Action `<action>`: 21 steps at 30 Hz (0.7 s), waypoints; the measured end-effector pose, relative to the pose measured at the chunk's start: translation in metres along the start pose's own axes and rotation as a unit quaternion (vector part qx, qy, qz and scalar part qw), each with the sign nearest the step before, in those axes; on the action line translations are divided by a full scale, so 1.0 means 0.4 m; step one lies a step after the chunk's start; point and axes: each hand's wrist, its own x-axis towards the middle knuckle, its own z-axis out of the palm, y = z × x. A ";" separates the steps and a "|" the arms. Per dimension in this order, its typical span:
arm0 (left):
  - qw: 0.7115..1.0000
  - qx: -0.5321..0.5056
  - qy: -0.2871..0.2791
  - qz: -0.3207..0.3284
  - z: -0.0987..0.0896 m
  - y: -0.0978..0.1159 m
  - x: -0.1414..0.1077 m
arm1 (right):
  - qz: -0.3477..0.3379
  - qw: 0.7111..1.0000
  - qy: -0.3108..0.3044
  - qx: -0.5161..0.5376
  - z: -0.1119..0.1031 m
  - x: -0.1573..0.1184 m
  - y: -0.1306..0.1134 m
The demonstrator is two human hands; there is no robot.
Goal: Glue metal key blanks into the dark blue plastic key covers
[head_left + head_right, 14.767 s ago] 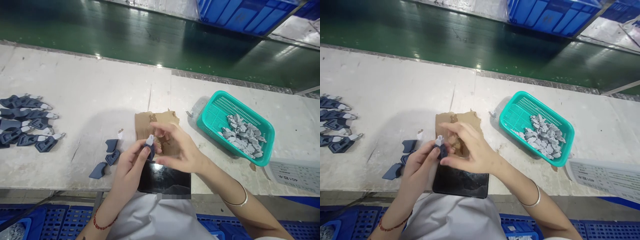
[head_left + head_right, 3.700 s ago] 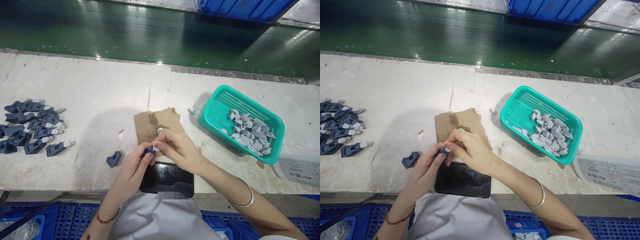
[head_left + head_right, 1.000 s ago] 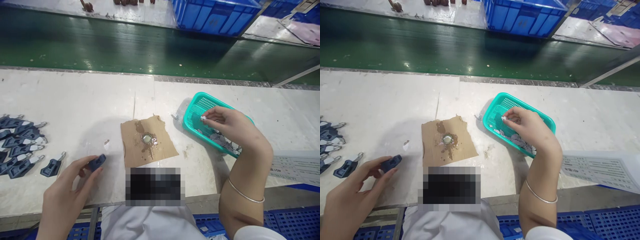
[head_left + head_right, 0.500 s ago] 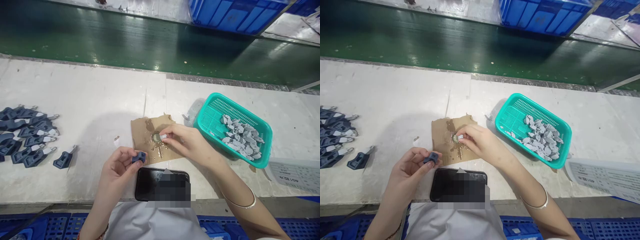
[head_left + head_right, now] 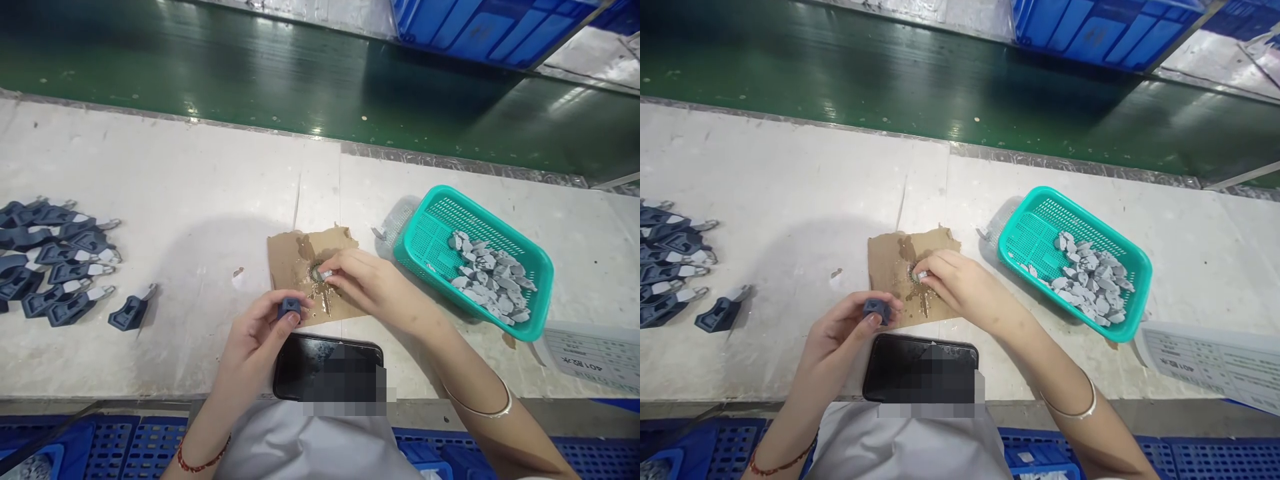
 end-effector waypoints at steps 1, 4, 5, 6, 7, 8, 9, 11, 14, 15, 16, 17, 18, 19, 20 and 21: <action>1.000 0.006 -0.003 0.005 0.000 -0.001 0.000 | 0.005 1.000 0.000 0.010 -0.001 0.000 0.000; 0.999 0.017 -0.028 0.014 -0.004 -0.006 -0.002 | 0.051 0.995 0.024 0.084 -0.006 -0.002 0.001; 0.999 0.020 -0.039 0.013 -0.006 -0.009 -0.004 | 0.070 0.989 0.038 0.128 -0.008 -0.004 0.001; 0.998 0.024 -0.050 0.012 -0.008 -0.012 -0.005 | 0.086 0.979 0.050 0.177 -0.009 -0.006 0.000; 0.998 0.031 -0.061 0.013 -0.009 -0.015 -0.007 | 0.097 0.967 0.060 0.227 -0.009 -0.008 -0.002; 0.997 0.040 -0.070 0.018 -0.010 -0.019 -0.009 | 0.102 0.954 0.064 0.273 -0.008 -0.010 -0.004; 0.996 0.049 -0.076 0.024 -0.011 -0.022 -0.011 | 0.106 0.942 0.064 0.311 -0.005 -0.011 -0.007; 0.995 0.059 -0.077 0.034 -0.010 -0.028 -0.013 | 0.107 0.923 0.055 0.365 0.002 -0.013 -0.016; 0.997 0.040 -0.066 0.025 -0.007 -0.036 -0.015 | 0.103 0.903 0.034 0.415 0.017 -0.011 -0.032; 0.997 0.033 -0.063 0.020 -0.006 -0.037 -0.015 | 0.099 0.898 0.026 0.428 0.022 -0.010 -0.037; 0.998 0.027 -0.061 0.016 -0.006 -0.038 -0.016 | 0.094 0.894 0.018 0.438 0.027 -0.009 -0.041; 0.998 0.023 -0.059 0.011 -0.006 -0.039 -0.016 | 0.089 0.891 0.010 0.446 0.031 -0.008 -0.044; 0.998 0.020 -0.056 0.008 -0.006 -0.039 -0.017 | 0.085 0.888 0.003 0.452 0.036 -0.008 -0.046; 0.998 0.018 -0.054 0.008 -0.005 -0.039 -0.017 | 0.081 0.886 -0.003 0.457 0.040 -0.008 -0.047; 0.998 0.016 -0.053 0.007 -0.005 -0.039 -0.017 | 0.078 0.885 -0.008 0.460 0.043 -0.008 -0.048; 0.998 0.015 -0.053 0.006 -0.004 -0.039 -0.017 | 0.077 0.884 -0.012 0.461 0.046 -0.008 -0.048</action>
